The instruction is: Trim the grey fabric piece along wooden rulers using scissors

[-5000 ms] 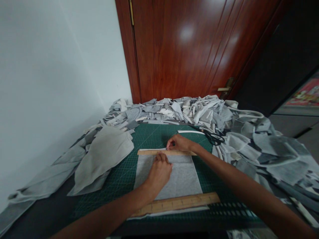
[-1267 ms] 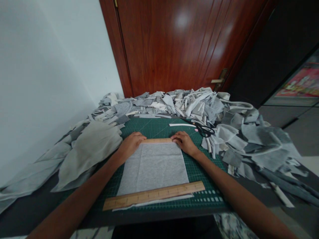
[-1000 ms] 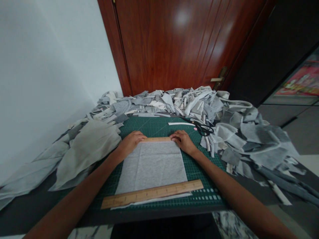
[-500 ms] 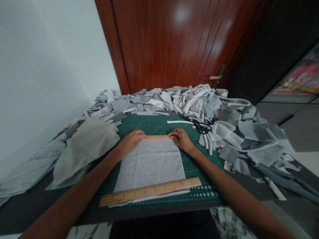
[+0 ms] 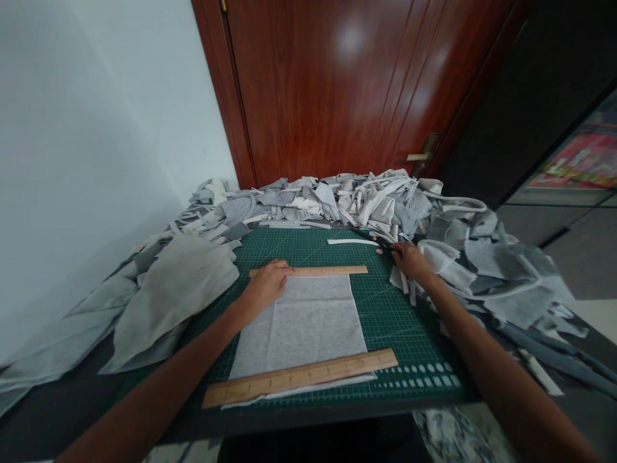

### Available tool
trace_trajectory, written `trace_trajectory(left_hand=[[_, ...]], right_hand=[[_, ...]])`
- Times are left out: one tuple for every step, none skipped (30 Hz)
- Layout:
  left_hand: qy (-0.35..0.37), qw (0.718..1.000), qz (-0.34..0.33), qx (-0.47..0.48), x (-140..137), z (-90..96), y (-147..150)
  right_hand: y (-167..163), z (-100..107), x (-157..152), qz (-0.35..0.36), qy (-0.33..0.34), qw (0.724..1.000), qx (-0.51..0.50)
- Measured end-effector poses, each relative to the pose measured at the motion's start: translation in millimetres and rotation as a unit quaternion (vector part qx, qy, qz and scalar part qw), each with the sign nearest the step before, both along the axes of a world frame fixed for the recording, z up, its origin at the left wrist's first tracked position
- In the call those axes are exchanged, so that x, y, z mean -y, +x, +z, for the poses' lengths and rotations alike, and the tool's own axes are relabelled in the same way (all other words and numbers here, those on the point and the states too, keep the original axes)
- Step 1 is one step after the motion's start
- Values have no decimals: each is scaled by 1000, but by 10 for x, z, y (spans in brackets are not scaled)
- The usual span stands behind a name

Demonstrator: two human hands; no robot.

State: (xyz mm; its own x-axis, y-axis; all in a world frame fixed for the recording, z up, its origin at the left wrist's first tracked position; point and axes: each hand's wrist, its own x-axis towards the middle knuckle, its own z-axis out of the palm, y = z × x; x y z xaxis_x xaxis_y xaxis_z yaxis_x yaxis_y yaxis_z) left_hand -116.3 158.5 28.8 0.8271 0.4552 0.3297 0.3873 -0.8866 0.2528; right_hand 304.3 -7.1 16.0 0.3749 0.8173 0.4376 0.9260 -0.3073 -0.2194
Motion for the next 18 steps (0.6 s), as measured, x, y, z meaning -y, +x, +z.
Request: trace_trajectory(left_hand=[[5,1000,3,-2,6,-3,8],[7,1000,3,-5,10,-6,13],[8,1000,3,-7,12,-7,16],[9,1000,4,-9,14,-7,16],[9,1000,6,-10,17,-8,16],[9,1000,7,-10,19,-9,15],[8,1000,6,-11,21,-11,13],[8,1000,6,-10,23,-13,12],[9,1000,5,-8,24,-17,11],[8,1000,4,-7,24,-21,10],[8,1000,3,-4,22,-26,9],[7,1000,3,-1,20,-32,9],[5,1000,2,2,17,-37,9],[2,1000,3,4,14,-42,10],[-1,1000,2,6,11,-48,10],[-5,1000,1,8,9,-52,11],[-9,1000,0,9,8,-57,10],[-13,1000,-1,11,8,-60,9]], right_hand=[[16,-35,10,5,-25,1000,7],[17,-59,15,8,-43,999,16],[11,-70,16,8,-59,998,26],[6,-64,13,7,-80,996,34],[5,-41,6,5,-106,994,41],[10,-3,-7,5,-138,989,49],[21,47,-27,8,-175,983,59],[36,106,-55,15,-214,974,70],[54,174,-88,25,-249,965,81],[73,249,-125,36,-278,955,91],[94,331,-162,44,-298,949,97],[117,420,-193,49,-310,944,101],[144,518,-215,50,-317,942,102],[173,623,-221,50,-319,942,94],[205,733,-210,53,-322,942,80],[239,846,-178,55,-321,944,56],[272,957,-126,61,-320,946,10],[303,1061,-56,72,-333,940,-16]])
